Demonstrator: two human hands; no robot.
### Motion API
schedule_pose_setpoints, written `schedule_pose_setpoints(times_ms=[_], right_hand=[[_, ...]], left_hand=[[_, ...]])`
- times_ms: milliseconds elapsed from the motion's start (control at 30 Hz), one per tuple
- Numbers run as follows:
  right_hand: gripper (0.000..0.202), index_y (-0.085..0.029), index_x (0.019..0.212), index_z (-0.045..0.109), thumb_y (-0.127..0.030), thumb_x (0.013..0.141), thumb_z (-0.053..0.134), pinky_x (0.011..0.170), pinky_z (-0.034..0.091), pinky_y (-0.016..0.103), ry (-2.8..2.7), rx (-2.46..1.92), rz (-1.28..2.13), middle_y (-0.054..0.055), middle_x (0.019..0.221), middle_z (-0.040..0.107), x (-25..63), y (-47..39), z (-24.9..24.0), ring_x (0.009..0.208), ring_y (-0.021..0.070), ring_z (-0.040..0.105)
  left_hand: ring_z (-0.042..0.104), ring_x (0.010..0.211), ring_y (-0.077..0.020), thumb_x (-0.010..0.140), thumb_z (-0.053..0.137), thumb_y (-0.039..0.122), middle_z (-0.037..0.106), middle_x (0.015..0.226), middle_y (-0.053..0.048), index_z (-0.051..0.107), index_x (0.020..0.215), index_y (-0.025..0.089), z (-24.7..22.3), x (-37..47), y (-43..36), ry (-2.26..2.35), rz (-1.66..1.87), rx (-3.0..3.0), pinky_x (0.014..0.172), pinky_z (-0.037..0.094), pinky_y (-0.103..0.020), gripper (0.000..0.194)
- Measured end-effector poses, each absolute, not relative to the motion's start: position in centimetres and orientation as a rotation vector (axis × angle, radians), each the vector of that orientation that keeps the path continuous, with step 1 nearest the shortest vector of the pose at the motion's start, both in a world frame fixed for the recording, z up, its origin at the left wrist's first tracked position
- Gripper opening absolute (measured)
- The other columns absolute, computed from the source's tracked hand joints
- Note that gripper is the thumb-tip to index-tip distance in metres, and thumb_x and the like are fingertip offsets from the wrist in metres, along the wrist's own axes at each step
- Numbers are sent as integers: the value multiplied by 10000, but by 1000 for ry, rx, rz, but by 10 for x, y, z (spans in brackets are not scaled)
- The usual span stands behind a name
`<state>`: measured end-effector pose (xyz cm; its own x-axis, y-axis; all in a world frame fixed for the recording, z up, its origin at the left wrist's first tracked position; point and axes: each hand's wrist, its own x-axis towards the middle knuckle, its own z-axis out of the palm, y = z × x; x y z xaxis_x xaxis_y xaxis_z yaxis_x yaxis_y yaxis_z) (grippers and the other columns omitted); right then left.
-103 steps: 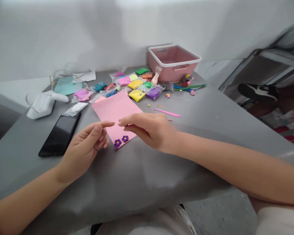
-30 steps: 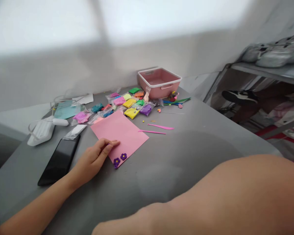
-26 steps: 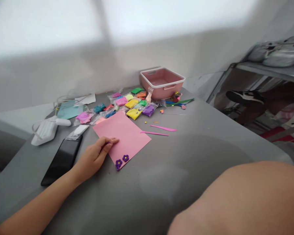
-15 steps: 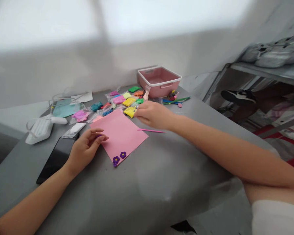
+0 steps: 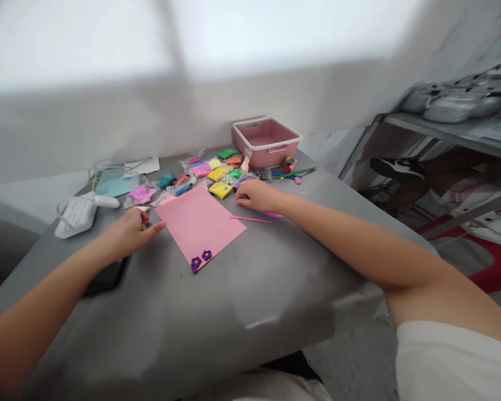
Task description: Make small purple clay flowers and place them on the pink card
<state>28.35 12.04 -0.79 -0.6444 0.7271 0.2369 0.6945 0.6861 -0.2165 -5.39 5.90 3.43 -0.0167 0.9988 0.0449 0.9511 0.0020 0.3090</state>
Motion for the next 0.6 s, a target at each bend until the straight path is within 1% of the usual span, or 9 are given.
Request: schedule_pose_setpoints(times_ms=[67,200,267,333,400,467,533,567,600], right_hand=[[138,-138,834,708,-185,875,585,766,469,309,-2639,-1131,122,73,875,695,278,119,-4,824,180,605],[159,-151,896,692,-210,923,547,884,463,309,-2647,-1201,4,70,950,686,275,129,23,948,180,604],[210,-155,975,697,-220,947,500,947,437,310,-2547,-1330,-101,86,1052,683,285,148,46,1034,202,595],[254,-124,1048,689,-206,949,470,1014,398,388,-2388,-1540,-222,124,1116,669,302,175,69,1126,265,568],[242,-94,1049,696,-194,930,510,1046,381,444,-2285,-1753,-275,148,1120,668,322,205,85,1155,309,565],[218,-64,1027,694,-208,914,577,1013,422,469,-2214,-1964,-273,171,1080,672,340,231,90,1134,327,584],[271,-89,1115,648,-278,925,612,939,505,447,-2181,-2119,-246,141,1127,651,350,251,87,1083,270,615],[316,-119,1181,609,-324,941,604,917,534,431,-2197,-2148,-236,112,1178,628,352,259,84,1067,229,621],[346,-129,1221,583,-343,949,595,906,546,421,-2230,-2146,-229,108,1213,610,353,265,80,1062,214,622]], left_hand=[[633,826,-322,688,649,557,626,847,-97,444,796,232,26,-58,72,2086,400,2075,628,408,-345,399],[643,822,-300,695,652,525,637,820,-71,447,818,231,19,-61,87,2081,438,2063,634,420,-333,379],[646,817,-287,667,689,502,647,824,-59,442,796,233,18,-60,92,2077,461,2049,628,417,-322,388],[646,801,-272,642,722,471,654,816,-43,437,780,235,17,-58,96,2072,487,2029,616,406,-310,395],[641,777,-256,633,733,420,651,792,-25,437,766,237,16,-57,99,2067,519,2006,603,392,-301,373],[632,748,-239,636,723,367,636,749,-3,439,746,238,15,-55,101,2054,556,1986,594,378,-293,331],[620,709,-219,647,703,333,611,698,20,437,726,239,13,-56,104,2028,606,1976,587,370,-285,293],[613,689,-209,654,692,323,597,676,30,432,719,240,13,-56,106,2015,639,1972,586,368,-282,280],[608,676,-202,661,684,316,587,667,37,428,716,241,14,-57,108,2005,678,1968,589,369,-281,273]])
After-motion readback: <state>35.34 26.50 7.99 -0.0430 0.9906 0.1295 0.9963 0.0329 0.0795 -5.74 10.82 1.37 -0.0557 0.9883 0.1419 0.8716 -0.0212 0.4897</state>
